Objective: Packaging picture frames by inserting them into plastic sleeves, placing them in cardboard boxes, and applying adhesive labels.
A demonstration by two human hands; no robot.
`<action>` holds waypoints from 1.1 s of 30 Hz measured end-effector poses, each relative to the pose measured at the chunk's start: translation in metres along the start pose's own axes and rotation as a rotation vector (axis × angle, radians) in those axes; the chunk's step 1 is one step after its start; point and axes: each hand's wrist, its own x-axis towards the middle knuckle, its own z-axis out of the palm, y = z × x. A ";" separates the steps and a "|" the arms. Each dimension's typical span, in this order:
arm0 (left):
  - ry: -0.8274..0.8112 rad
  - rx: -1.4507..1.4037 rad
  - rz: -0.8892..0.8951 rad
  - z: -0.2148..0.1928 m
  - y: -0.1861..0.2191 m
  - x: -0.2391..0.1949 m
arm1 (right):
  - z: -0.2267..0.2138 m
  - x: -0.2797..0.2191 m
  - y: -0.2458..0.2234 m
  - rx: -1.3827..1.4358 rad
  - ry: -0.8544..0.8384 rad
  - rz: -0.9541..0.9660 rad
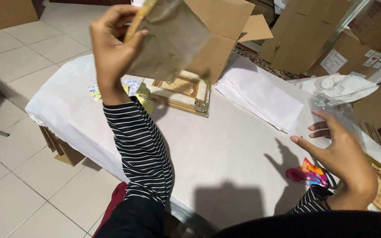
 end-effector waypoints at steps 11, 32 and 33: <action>-0.439 -0.267 -0.080 0.075 0.052 0.010 | 0.012 0.003 -0.013 0.061 0.204 -0.472; -1.083 0.115 0.036 0.147 0.092 -0.010 | 0.008 -0.010 -0.023 0.030 0.085 -0.686; -1.042 0.189 0.023 0.145 0.087 -0.014 | 0.007 -0.011 -0.023 0.024 0.040 -0.655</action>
